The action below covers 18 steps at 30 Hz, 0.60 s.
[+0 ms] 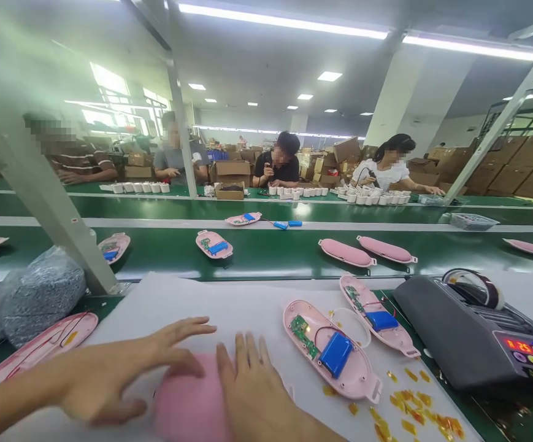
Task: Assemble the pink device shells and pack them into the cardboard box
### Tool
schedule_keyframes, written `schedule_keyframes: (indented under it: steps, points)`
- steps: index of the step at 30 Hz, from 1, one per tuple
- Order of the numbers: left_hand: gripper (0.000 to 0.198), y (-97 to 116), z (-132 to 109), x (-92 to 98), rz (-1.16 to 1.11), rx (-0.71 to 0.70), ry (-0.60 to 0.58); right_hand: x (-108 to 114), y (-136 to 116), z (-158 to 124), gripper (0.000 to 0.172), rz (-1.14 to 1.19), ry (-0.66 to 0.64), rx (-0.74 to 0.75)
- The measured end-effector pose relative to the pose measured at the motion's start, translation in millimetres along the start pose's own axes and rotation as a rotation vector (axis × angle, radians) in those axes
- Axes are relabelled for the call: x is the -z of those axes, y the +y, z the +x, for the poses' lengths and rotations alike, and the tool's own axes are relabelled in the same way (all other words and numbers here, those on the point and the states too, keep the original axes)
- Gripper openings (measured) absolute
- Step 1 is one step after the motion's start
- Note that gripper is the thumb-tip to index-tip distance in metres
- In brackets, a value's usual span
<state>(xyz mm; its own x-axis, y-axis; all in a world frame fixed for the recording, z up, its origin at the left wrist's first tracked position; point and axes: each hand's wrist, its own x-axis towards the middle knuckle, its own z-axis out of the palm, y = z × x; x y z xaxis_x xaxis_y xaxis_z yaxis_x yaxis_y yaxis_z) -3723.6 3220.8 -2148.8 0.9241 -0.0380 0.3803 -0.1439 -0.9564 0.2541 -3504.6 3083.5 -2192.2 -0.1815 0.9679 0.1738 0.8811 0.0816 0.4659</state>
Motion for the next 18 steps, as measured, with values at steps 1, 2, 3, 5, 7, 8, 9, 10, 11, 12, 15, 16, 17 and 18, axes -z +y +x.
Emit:
schedule_keyframes:
  steps: [1,2,3,5,7,8,9,10,11,12,15,16,17,18]
  points:
    - [0.060,-15.3,5.2,17.2,0.026,0.058,0.063,-5.4,4.1,3.2,0.085,-0.004,0.027,0.025]
    - [0.048,-34.1,14.2,36.2,0.072,0.153,0.160,-6.4,9.2,4.9,0.075,0.000,0.058,0.042]
    - [0.043,-56.0,26.7,56.1,0.150,0.270,0.285,-2.7,16.1,5.9,0.071,0.020,0.095,0.052]
    - [0.042,-105.5,59.6,93.2,0.337,0.643,0.492,16.6,37.5,10.9,0.074,0.109,0.190,0.001]
    - [0.050,-155.2,96.7,119.5,0.358,0.779,0.542,43.0,71.4,28.4,0.084,0.193,0.277,-0.179]
    - [0.054,-177.2,114.2,127.5,0.348,0.803,0.541,54.9,92.3,43.2,0.086,0.208,0.300,-0.303]
    - [0.057,-196.4,129.8,132.6,0.331,0.787,0.532,64.2,114.9,61.7,0.086,0.195,0.298,-0.429]
    - [0.057,-212.1,142.7,136.0,0.318,0.757,0.519,70.7,138.0,82.8,0.085,0.165,0.267,-0.516]
    - [0.054,-224.5,152.1,138.5,0.310,0.718,0.505,74.5,160.0,105.1,0.084,0.146,0.227,-0.570]
    - [0.049,-233.7,157.5,141.0,0.310,0.671,0.490,76.4,179.3,127.2,0.082,0.133,0.192,-0.600]
    - [0.030,-244.4,154.6,147.7,0.354,0.543,0.439,79.2,207.5,171.3,0.076,0.155,0.157,-0.637]
    - [0.026,-243.0,152.1,146.9,0.375,0.510,0.421,81.4,205.2,171.0,0.079,0.176,0.154,-0.660]
    - [0.024,-239.7,152.8,142.5,0.393,0.478,0.404,85.2,198.0,160.0,0.083,0.195,0.165,-0.670]
    - [0.024,-234.7,159.3,132.8,0.405,0.442,0.382,90.6,187.8,138.2,0.085,0.211,0.206,-0.654]
